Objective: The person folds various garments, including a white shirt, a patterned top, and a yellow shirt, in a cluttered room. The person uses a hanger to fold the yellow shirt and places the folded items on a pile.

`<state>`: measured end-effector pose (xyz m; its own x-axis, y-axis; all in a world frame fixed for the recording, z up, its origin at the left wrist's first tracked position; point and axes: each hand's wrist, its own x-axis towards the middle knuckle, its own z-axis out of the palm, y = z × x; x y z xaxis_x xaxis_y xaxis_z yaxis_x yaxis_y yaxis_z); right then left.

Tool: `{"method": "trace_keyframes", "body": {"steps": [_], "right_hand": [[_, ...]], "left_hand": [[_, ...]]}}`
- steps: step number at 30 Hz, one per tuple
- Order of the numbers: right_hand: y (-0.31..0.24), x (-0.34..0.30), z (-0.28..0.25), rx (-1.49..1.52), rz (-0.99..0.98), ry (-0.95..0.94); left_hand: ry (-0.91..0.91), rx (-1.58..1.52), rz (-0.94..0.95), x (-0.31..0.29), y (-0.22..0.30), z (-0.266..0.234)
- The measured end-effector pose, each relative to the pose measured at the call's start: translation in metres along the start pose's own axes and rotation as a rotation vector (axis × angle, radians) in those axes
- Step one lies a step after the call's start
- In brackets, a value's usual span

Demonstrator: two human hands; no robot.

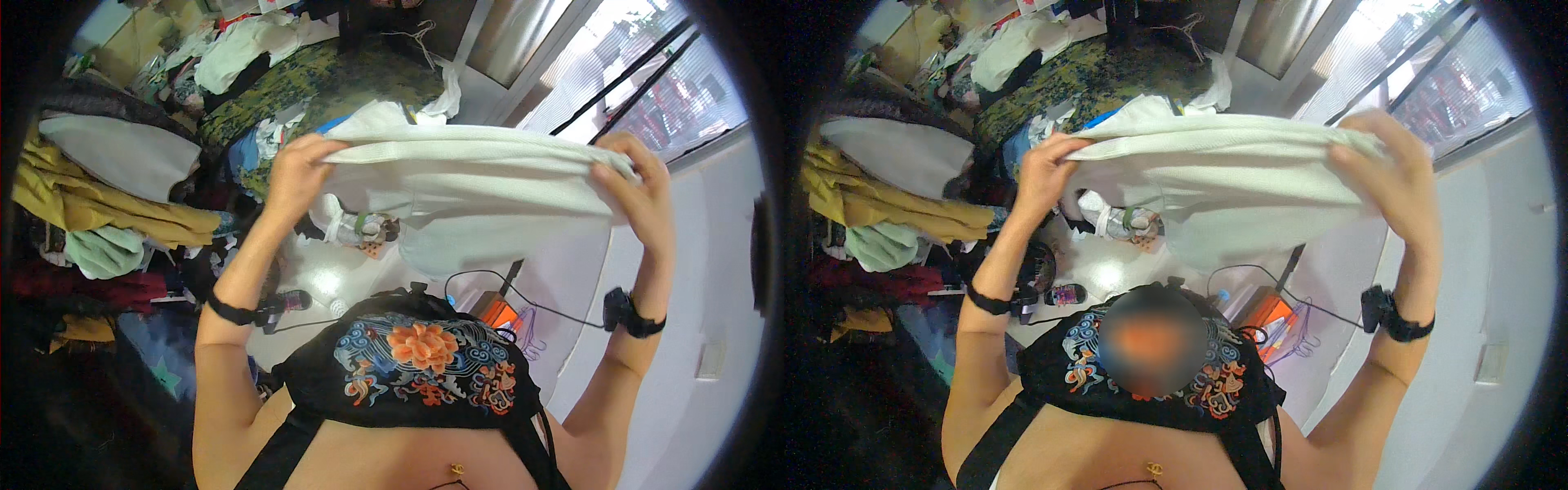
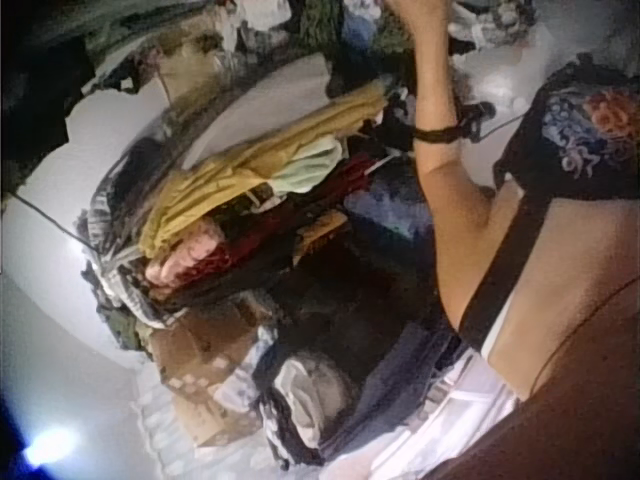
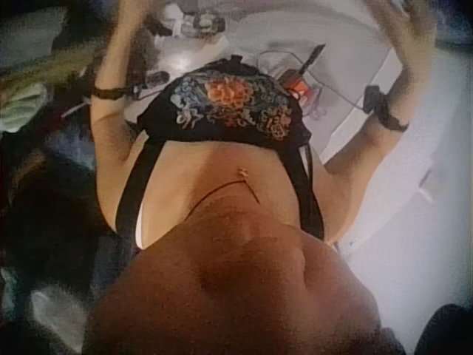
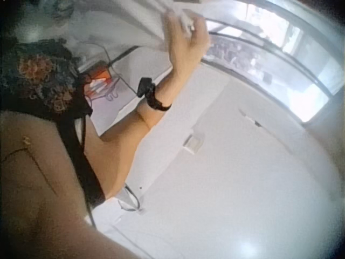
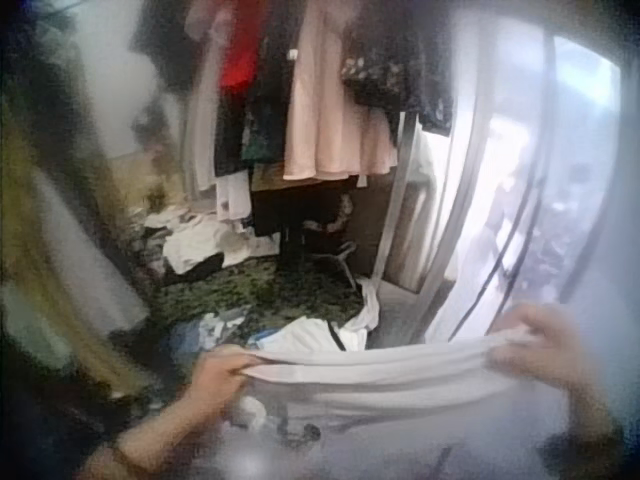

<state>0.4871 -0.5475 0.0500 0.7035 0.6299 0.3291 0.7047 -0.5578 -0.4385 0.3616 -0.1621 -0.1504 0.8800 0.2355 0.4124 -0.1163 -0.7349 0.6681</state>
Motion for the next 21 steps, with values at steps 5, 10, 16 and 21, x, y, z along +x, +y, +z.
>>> {"method": "trace_keyframes", "body": {"steps": [5, 10, 16, 21], "right_hand": [[-0.017, -0.061, -0.011, 0.574, 0.030, -0.076], [-0.052, -0.134, 0.001, 0.660, -0.133, -0.196], [-0.086, -0.124, 0.001, 0.658, -0.275, -0.393], [-0.090, -0.088, 0.008, 0.718, -0.448, -0.635]], "left_hand": [[0.210, 0.090, 0.058, -0.019, 0.016, -0.064], [0.626, 0.266, 0.417, -0.015, 0.055, -0.104], [0.418, -0.352, 0.819, 0.063, 0.132, -0.056], [-0.976, -1.150, 0.623, -0.002, 0.187, 0.057]]}}
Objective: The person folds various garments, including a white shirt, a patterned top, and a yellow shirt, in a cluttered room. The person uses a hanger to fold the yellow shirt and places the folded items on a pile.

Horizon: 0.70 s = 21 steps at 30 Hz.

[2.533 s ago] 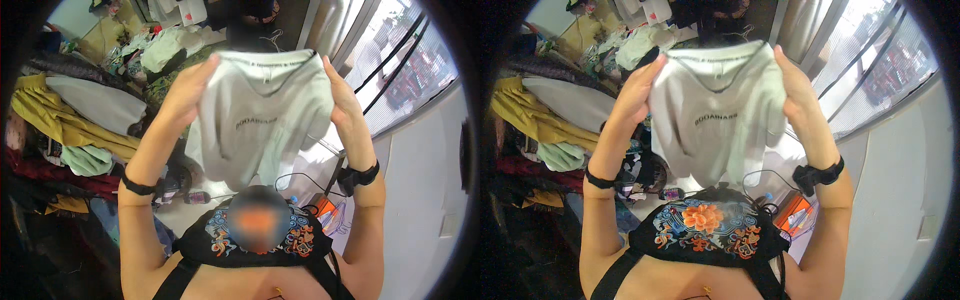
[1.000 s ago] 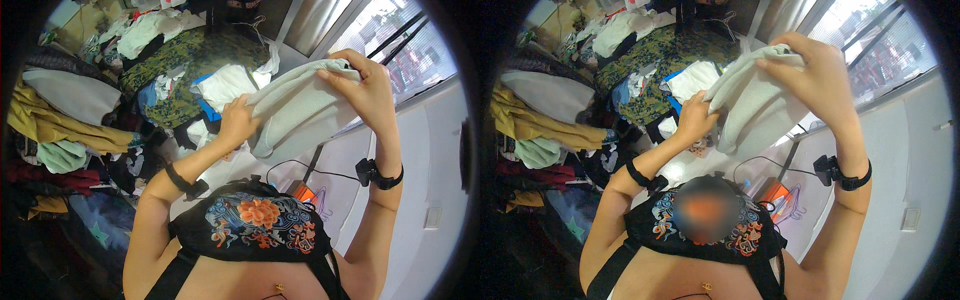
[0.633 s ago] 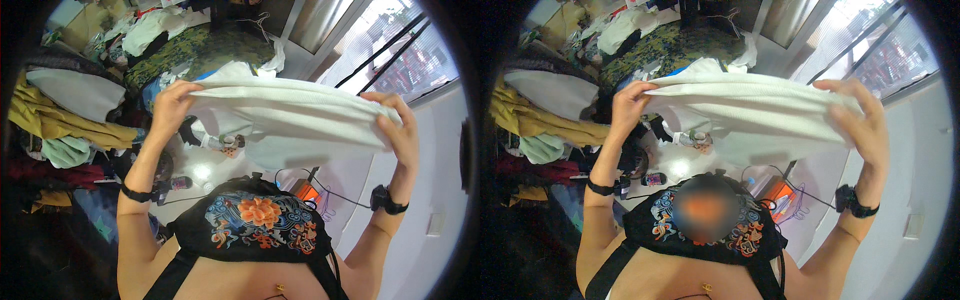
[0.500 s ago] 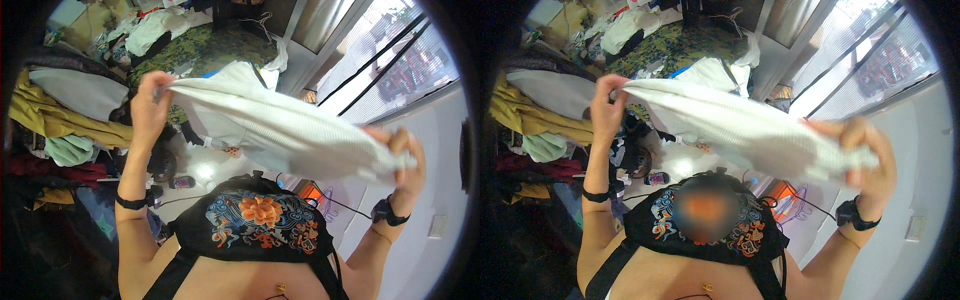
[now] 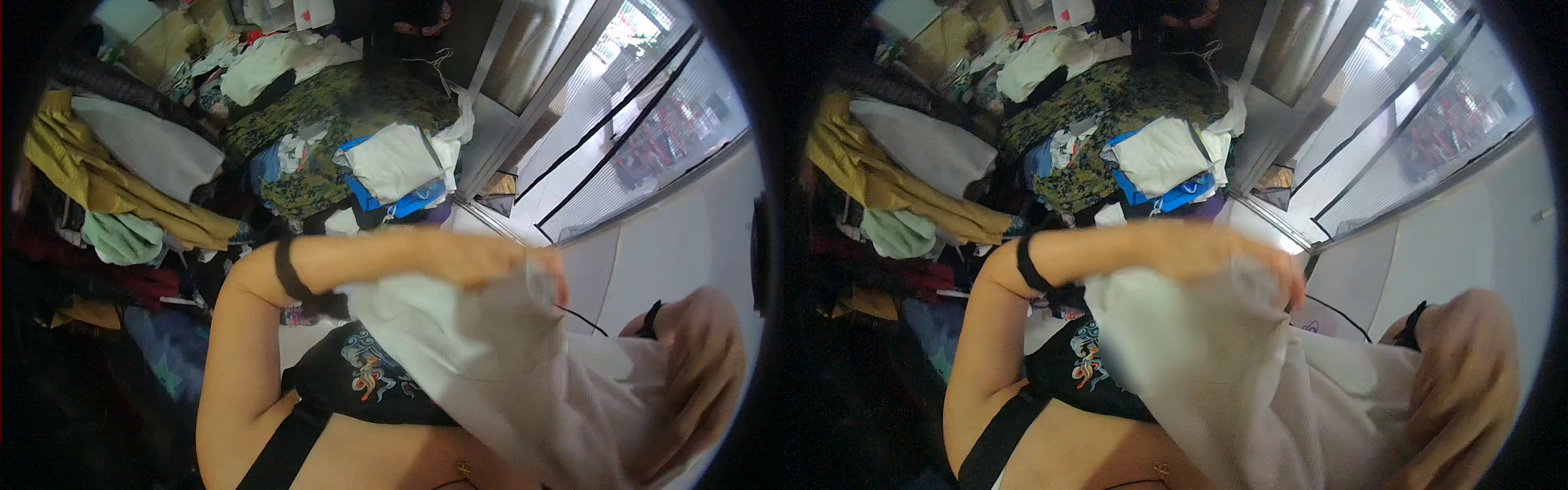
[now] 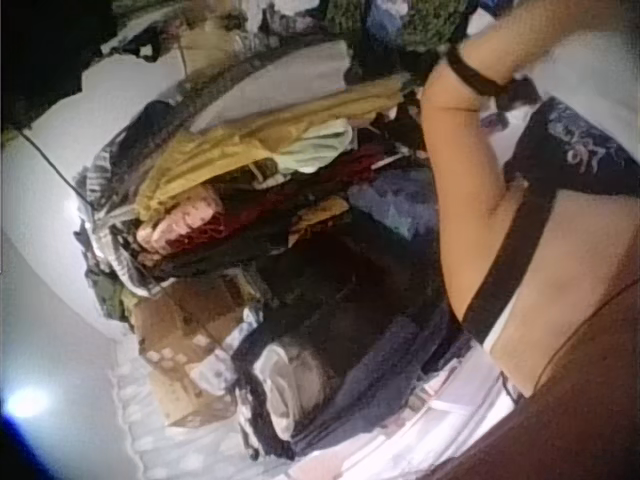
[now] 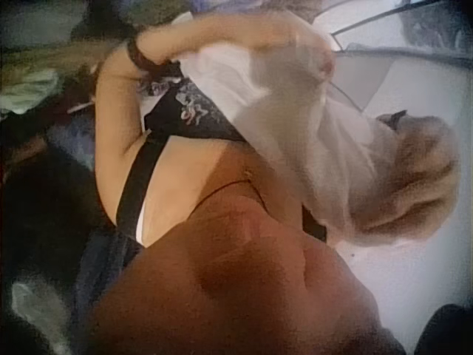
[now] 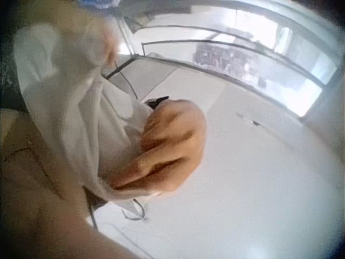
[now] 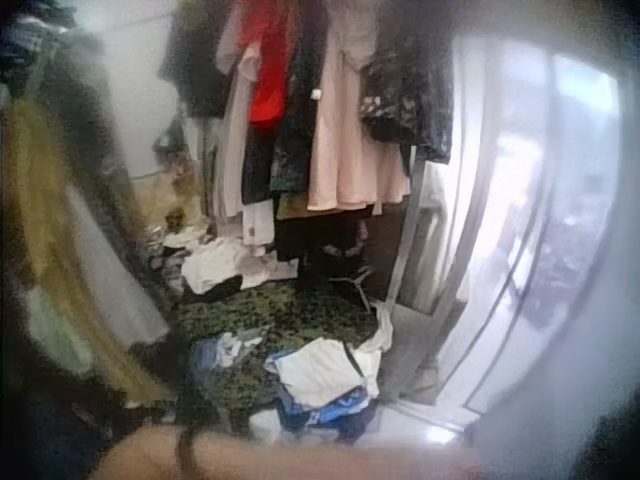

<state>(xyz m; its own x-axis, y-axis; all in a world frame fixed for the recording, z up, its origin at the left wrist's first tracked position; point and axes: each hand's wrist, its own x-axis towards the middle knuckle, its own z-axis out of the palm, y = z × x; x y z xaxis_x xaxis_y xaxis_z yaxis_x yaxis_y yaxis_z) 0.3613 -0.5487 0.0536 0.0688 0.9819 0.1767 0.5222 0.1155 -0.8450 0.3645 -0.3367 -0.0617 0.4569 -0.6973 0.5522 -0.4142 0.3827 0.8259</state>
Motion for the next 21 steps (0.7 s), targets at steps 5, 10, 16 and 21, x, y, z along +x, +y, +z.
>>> {"method": "trace_keyframes", "body": {"steps": [5, 10, 16, 21], "right_hand": [[0.003, 0.026, -0.049, 0.191, 0.075, 0.048], [0.155, 0.026, -0.075, -0.641, 0.650, 0.251], [0.188, 0.010, 0.014, 0.193, 0.343, -0.202], [0.152, 0.020, 0.031, 0.396, 0.260, -0.321]], "left_hand": [[-0.048, 0.031, -0.062, -0.011, -0.063, 0.062], [0.037, -0.281, -0.422, -0.047, -0.070, 0.045], [0.281, -0.806, -0.685, -0.100, -0.071, 0.041], [0.430, -1.004, -0.779, -0.122, -0.077, 0.047]]}}
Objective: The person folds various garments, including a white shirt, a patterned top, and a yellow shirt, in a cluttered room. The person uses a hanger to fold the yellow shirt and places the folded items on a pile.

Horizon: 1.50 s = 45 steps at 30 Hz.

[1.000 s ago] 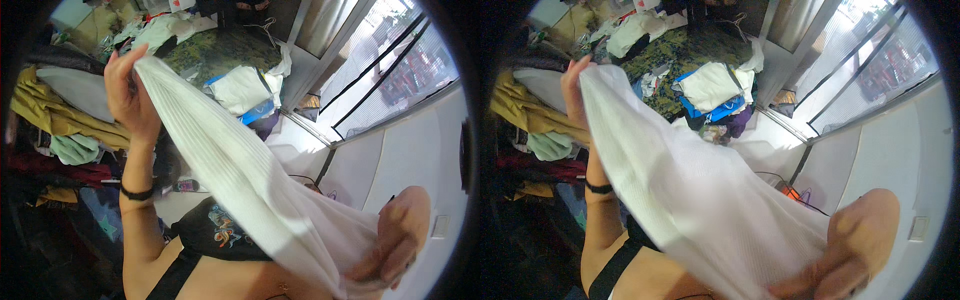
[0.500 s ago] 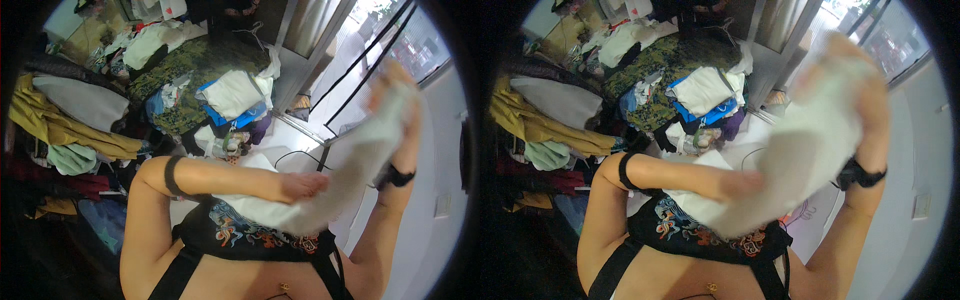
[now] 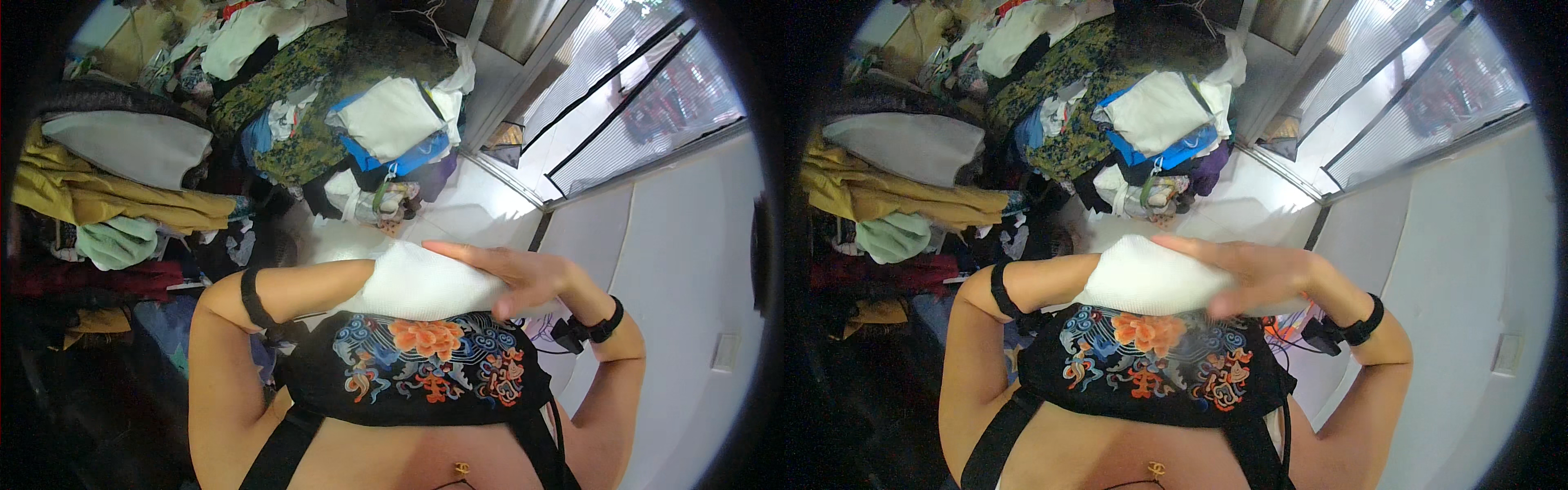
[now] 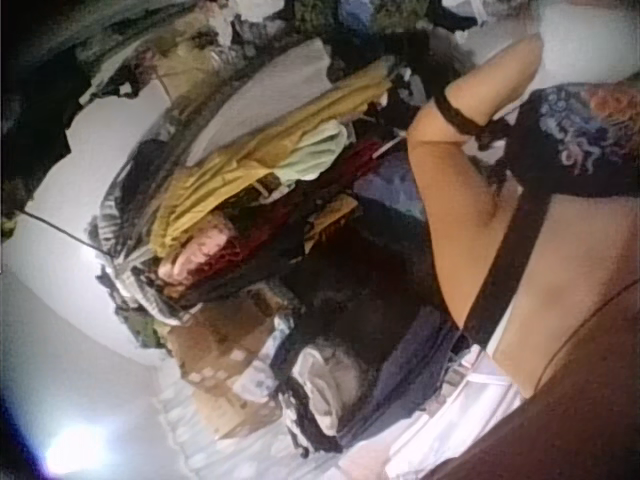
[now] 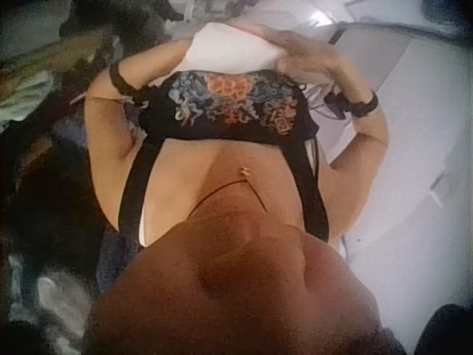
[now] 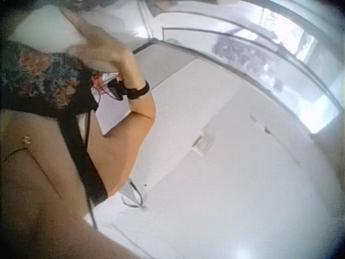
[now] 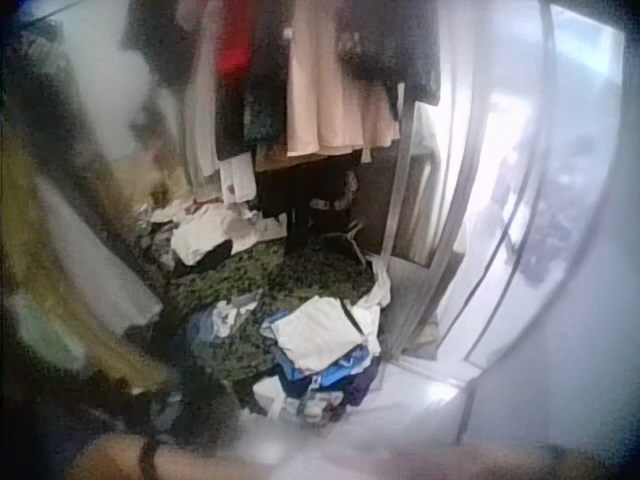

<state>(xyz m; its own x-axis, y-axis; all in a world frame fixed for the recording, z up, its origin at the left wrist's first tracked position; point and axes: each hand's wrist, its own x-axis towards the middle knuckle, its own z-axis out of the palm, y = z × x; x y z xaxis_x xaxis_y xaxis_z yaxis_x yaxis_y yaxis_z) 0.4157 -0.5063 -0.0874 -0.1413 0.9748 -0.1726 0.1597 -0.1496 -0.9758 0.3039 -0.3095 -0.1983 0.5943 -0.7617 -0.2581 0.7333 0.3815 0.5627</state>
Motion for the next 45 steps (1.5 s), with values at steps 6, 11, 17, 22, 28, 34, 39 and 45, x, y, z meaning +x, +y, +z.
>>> {"method": "trace_keyframes", "body": {"steps": [6, 11, 17, 22, 28, 34, 39, 45], "right_hand": [[-0.023, 0.012, 0.008, -0.195, 0.170, 0.008], [0.009, 0.010, 0.023, -0.175, 0.096, 0.038], [-0.003, 0.036, 0.016, -0.019, 0.359, -0.035], [0.001, 0.050, -0.024, 0.094, 0.731, 0.061], [0.014, -0.002, -0.082, 0.948, 0.267, 0.771], [-0.052, -0.024, -0.127, 0.677, 0.161, 0.934], [-0.083, -0.011, -0.118, -0.008, 0.207, 0.753], [-0.100, 0.079, -0.041, -0.229, 0.283, -0.030]], "left_hand": [[0.146, 0.204, -0.084, -0.017, 0.022, 0.032], [0.024, 1.036, -0.073, -0.089, 0.024, -0.007], [0.014, 1.179, 0.172, -0.121, 0.016, -0.039], [0.524, 0.170, 0.129, -0.125, 0.025, -0.063], [0.731, -0.121, 0.550, -0.142, 0.046, -0.088], [0.569, -0.387, 0.463, -0.102, 0.020, -0.130], [0.548, -0.567, 0.497, -0.022, 0.041, -0.131], [-0.024, -0.596, 0.820, 0.010, 0.056, -0.140]]}}
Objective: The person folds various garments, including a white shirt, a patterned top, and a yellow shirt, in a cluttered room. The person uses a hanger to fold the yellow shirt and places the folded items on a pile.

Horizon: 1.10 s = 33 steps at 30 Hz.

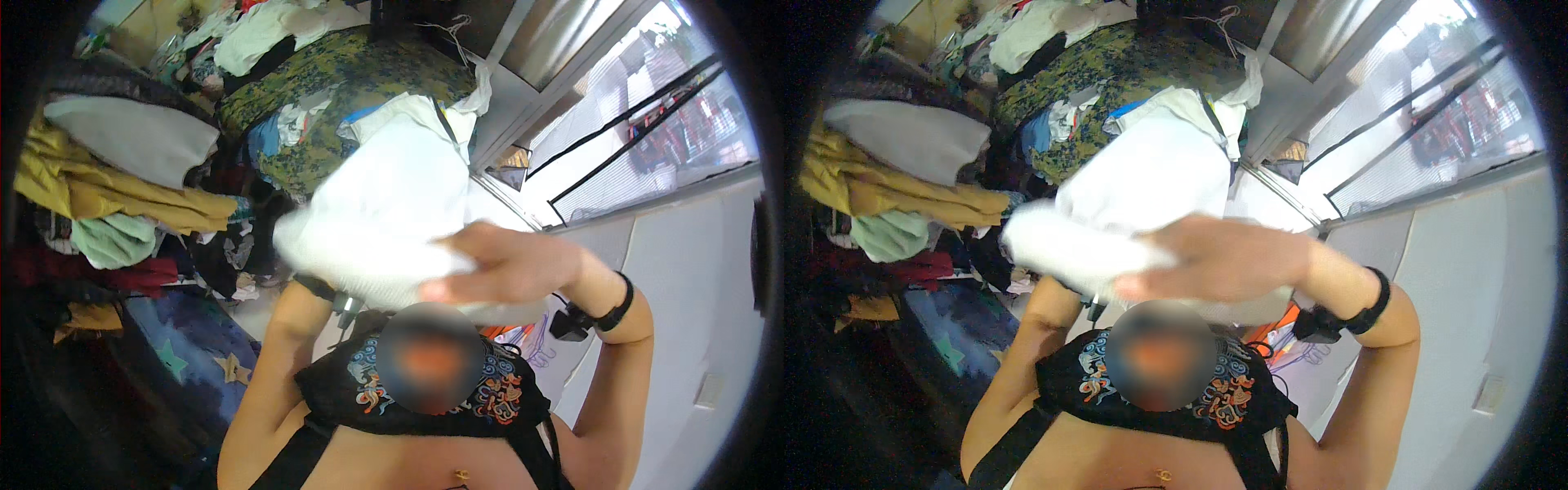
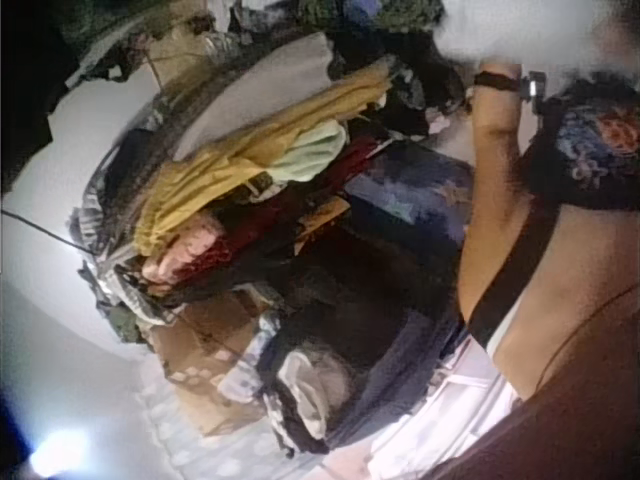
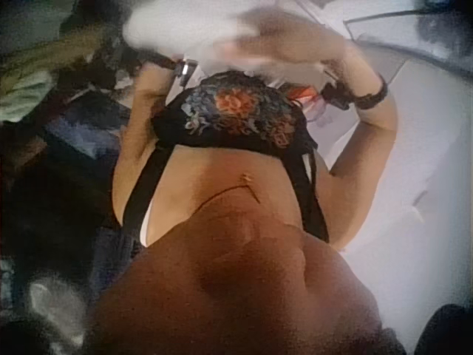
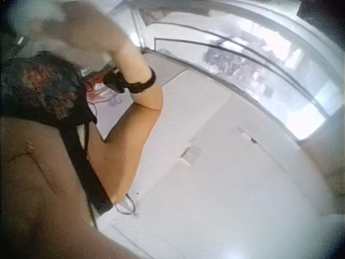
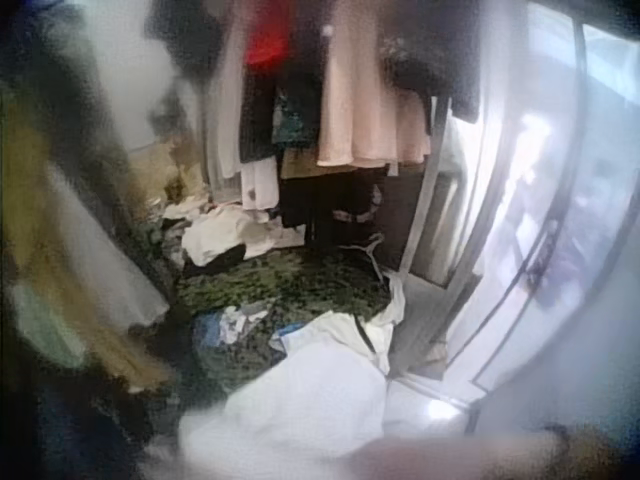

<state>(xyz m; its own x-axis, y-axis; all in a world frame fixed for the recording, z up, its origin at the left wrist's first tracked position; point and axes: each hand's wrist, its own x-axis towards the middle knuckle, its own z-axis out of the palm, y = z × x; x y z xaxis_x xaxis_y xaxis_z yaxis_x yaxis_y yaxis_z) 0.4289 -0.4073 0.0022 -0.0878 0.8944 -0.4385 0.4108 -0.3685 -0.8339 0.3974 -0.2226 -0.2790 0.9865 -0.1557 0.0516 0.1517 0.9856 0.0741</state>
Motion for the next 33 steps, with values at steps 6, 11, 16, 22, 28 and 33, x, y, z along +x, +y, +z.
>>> {"method": "trace_keyframes", "body": {"steps": [6, 11, 16, 22, 28, 33], "right_hand": [[0.023, 0.013, -0.003, 0.262, -0.011, -0.192], [0.128, 0.004, -0.062, 0.330, 0.011, 0.464], [0.237, -0.010, -0.081, 0.375, 0.174, 0.827], [0.342, 0.001, 0.006, 1.661, -0.007, 0.514], [0.360, 0.000, 0.000, 1.515, -0.187, 0.778], [0.354, -0.042, -0.052, 1.133, -0.229, 0.949]], "left_hand": [[0.076, -0.039, -0.016, -0.016, -0.020, 0.036], [0.085, -0.054, -0.026, -0.001, -0.036, 0.049], [0.088, -0.055, -0.008, 0.024, -0.051, 0.057], [0.101, -0.204, 0.005, 0.068, -0.067, 0.072], [-0.051, -0.072, -0.284, 0.127, -0.087, 0.033], [-0.131, -0.100, -0.334, 0.174, -0.087, 0.078]]}}
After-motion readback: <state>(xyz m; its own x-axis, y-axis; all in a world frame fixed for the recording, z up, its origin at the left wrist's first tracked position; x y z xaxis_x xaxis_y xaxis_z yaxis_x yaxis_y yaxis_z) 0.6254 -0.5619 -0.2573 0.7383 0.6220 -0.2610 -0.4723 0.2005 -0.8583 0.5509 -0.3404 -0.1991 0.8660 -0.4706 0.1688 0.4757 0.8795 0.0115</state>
